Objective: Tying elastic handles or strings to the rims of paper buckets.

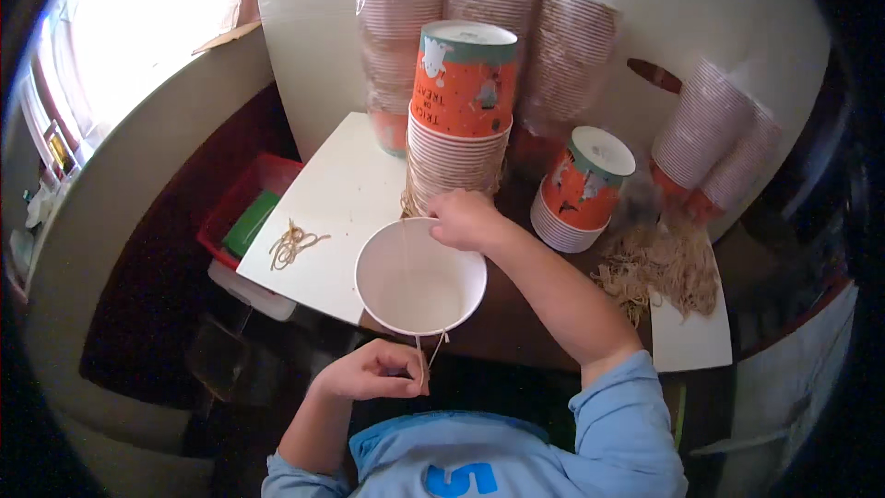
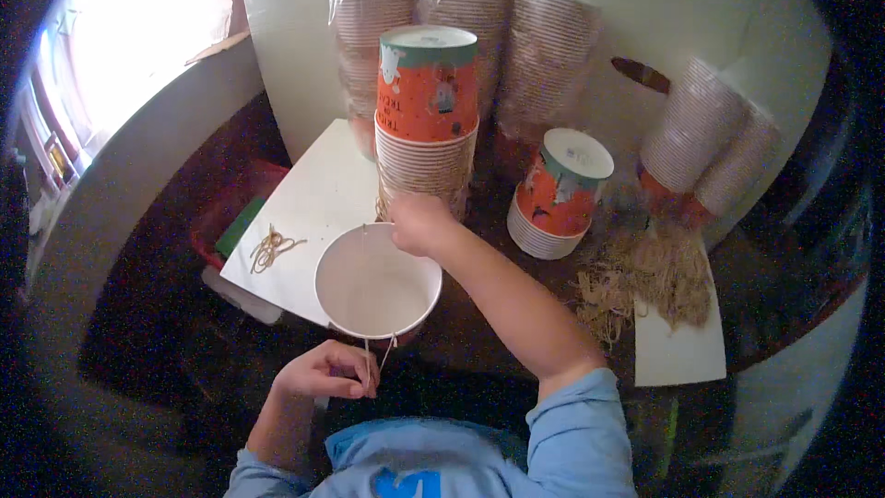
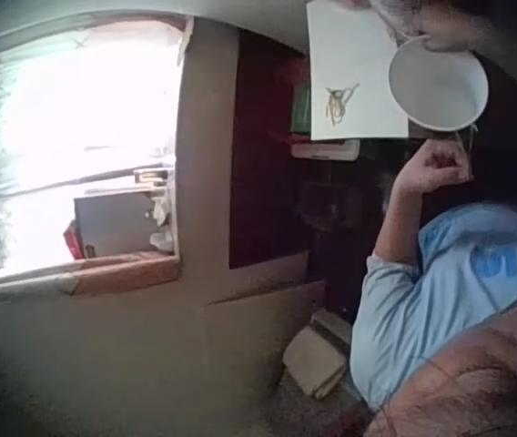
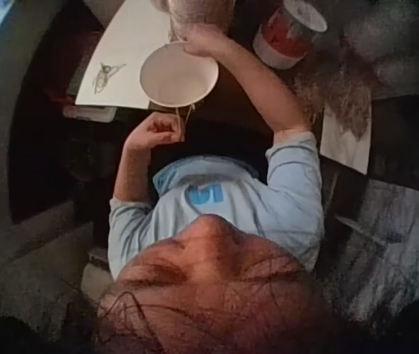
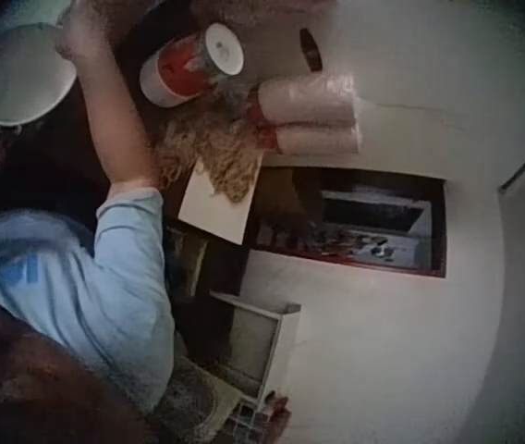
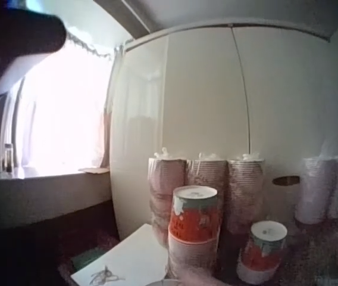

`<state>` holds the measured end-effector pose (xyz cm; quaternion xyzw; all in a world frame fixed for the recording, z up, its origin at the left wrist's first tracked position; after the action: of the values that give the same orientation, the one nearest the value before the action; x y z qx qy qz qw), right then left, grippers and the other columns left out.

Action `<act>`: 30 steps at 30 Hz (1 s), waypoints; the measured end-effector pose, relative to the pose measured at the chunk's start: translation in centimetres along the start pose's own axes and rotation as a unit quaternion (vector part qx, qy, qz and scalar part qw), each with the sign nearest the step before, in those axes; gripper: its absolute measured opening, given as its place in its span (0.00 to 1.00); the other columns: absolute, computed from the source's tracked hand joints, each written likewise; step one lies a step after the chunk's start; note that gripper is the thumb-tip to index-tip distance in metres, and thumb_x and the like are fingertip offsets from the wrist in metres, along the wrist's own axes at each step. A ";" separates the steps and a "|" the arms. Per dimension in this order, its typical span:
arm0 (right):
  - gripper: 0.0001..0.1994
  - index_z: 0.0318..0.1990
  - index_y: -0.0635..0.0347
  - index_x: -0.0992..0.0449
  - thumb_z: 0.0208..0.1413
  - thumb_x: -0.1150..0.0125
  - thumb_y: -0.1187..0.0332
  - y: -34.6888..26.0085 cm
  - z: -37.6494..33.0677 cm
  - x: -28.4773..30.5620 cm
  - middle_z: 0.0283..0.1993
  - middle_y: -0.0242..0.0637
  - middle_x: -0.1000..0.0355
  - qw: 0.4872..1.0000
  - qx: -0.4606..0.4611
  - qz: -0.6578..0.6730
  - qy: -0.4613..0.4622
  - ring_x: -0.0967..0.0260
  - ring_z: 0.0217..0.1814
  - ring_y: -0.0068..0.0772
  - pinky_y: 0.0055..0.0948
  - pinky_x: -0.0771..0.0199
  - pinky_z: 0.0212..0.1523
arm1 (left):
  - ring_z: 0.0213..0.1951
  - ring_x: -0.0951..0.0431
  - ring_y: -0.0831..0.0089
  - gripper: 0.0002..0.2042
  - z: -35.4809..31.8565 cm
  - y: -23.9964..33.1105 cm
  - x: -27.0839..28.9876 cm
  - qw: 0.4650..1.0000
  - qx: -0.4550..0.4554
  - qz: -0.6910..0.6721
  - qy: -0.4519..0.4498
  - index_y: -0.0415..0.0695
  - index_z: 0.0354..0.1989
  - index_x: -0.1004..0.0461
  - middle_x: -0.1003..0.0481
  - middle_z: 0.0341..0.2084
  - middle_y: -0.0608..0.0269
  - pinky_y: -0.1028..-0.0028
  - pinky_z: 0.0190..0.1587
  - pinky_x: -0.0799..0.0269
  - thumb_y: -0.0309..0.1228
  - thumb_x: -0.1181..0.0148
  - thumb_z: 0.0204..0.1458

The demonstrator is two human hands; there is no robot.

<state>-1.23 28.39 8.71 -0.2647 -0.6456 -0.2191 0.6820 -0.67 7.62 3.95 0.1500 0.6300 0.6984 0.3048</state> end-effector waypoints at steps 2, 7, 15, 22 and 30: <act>0.08 0.30 0.63 0.25 0.45 0.44 0.68 -1.0 -0.9 2.0 0.31 0.44 0.26 0.982 0.068 0.137 0.108 0.28 0.37 0.48 0.41 0.28 0.40 | 0.40 0.26 0.70 0.09 -1.4 0.4 1.8 0.996 -0.023 0.044 0.068 0.36 0.31 0.24 0.24 0.35 0.56 0.75 0.44 0.32 0.31 0.42 0.51; 0.12 0.39 0.59 0.26 0.44 0.46 0.79 -3.5 -10.7 12.5 0.37 0.42 0.26 0.884 0.199 0.120 0.406 0.29 0.39 0.50 0.41 0.30 0.38 | 0.50 0.30 0.62 0.34 -5.7 0.2 7.7 0.917 -0.031 -0.079 0.389 0.38 0.56 0.36 0.32 0.52 0.53 0.62 0.53 0.36 0.58 0.58 0.53; 0.37 0.62 0.64 0.46 0.45 0.36 0.64 0.9 -11.8 20.0 0.62 0.48 0.42 0.845 0.196 0.343 0.359 0.46 0.66 0.40 0.38 0.49 0.66 | 0.65 0.49 0.63 0.48 4.9 18.0 9.2 0.853 -0.333 0.130 0.379 0.39 0.66 0.57 0.47 0.63 0.51 0.62 0.65 0.55 0.47 0.33 0.43; 0.36 0.61 0.62 0.44 0.47 0.31 0.62 5.1 -3.9 24.0 0.55 0.39 0.34 0.822 0.130 0.431 0.349 0.37 0.57 0.33 0.33 0.38 0.59 | 0.59 0.38 0.55 0.46 10.6 25.4 14.8 0.659 -0.328 0.535 0.415 0.36 0.64 0.50 0.37 0.56 0.44 0.61 0.59 0.42 0.47 0.31 0.41; 0.36 0.58 0.59 0.38 0.47 0.37 0.46 11.0 1.6 18.2 0.52 0.45 0.30 0.906 -0.070 0.212 0.359 0.32 0.54 0.40 0.35 0.34 0.54 | 0.48 0.28 0.53 0.43 15.5 18.1 21.1 0.722 -0.213 0.446 0.484 0.32 0.58 0.42 0.28 0.44 0.42 0.62 0.51 0.33 0.51 0.33 0.40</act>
<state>5.90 38.60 26.03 -0.3455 -0.2688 -0.1946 0.8778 -11.94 32.47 20.35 -0.0139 0.3866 0.8468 -0.3650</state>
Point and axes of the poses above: each hand's wrist, its own z-axis towards the middle knuckle, its own x-axis out of the back of the hand, y = z × x, the point moved 10 cm from there along z, towards the middle knuckle
